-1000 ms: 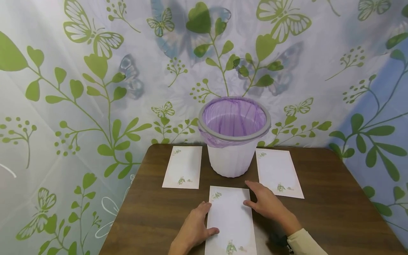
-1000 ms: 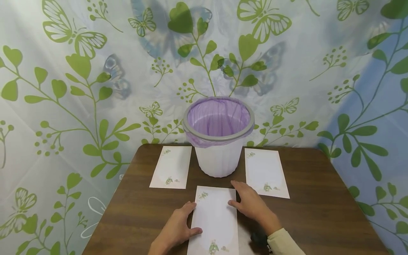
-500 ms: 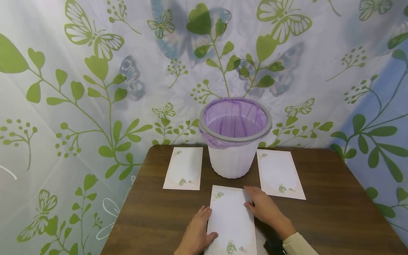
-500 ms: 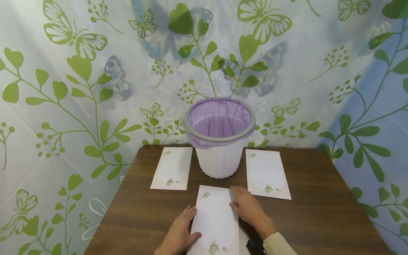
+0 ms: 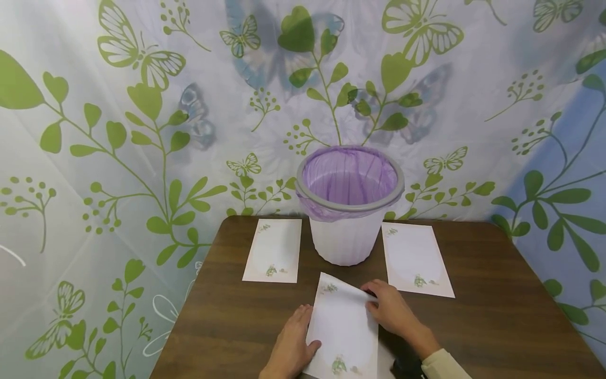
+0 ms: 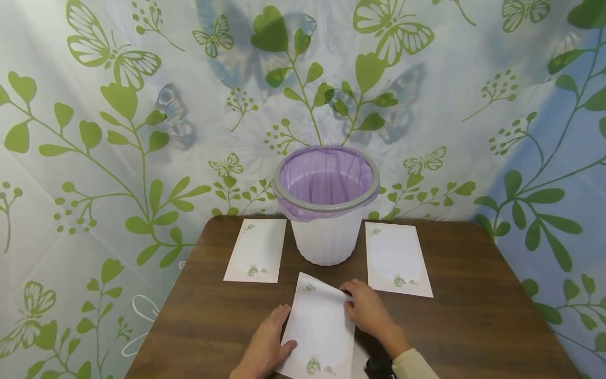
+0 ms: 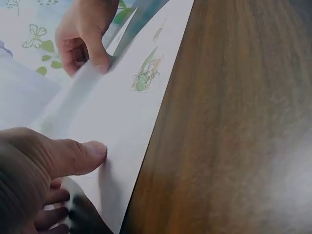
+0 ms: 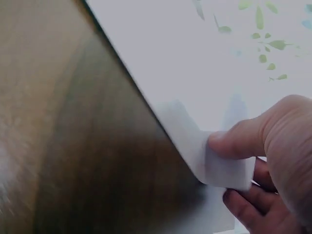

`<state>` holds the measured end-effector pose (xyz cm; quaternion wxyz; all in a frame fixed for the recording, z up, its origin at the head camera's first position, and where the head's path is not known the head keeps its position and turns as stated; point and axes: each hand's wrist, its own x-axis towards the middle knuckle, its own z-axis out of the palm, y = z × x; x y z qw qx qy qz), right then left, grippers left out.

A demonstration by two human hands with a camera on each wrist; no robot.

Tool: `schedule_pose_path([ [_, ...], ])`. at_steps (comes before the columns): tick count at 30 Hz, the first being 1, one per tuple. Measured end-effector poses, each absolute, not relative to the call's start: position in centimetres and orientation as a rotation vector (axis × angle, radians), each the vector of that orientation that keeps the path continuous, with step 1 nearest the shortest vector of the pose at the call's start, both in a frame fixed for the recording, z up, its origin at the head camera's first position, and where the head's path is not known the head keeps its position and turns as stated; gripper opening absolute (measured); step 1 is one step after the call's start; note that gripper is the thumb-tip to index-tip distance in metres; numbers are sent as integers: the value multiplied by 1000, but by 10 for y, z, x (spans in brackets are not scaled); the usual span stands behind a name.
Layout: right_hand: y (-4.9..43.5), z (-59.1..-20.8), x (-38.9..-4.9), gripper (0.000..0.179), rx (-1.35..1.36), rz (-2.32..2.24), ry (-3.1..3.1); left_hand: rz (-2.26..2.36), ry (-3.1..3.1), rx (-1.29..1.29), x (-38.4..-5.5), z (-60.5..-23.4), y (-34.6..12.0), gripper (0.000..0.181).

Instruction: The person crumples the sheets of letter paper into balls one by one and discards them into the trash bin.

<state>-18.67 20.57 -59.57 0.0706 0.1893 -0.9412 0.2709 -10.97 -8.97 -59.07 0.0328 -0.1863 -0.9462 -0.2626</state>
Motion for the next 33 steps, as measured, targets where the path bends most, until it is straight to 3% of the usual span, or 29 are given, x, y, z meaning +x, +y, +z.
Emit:
schedule_pose_path([
  [5,213,-585,-187,32,569,1109,-2819,-771,-2889,-518,-115,-590,-93,80],
  [10,221,-572,-186,32,583,1385,-2778,-828,-2902,-489,-119,-589,-98,71],
  [18,234,-555,-185,29,429,1762,-2706,-1115,-2710,-490,-127,-583,-110,7],
  [23,242,-546,-183,43,335,1860,-2655,-1322,-2620,-354,-132,-574,-116,5],
  [29,248,-545,-178,24,235,1885,-2557,-1458,-2576,-198,-137,-568,-124,10],
  [33,249,-542,-174,22,175,1899,-2521,-1569,-2562,-142,-140,-563,-129,13],
])
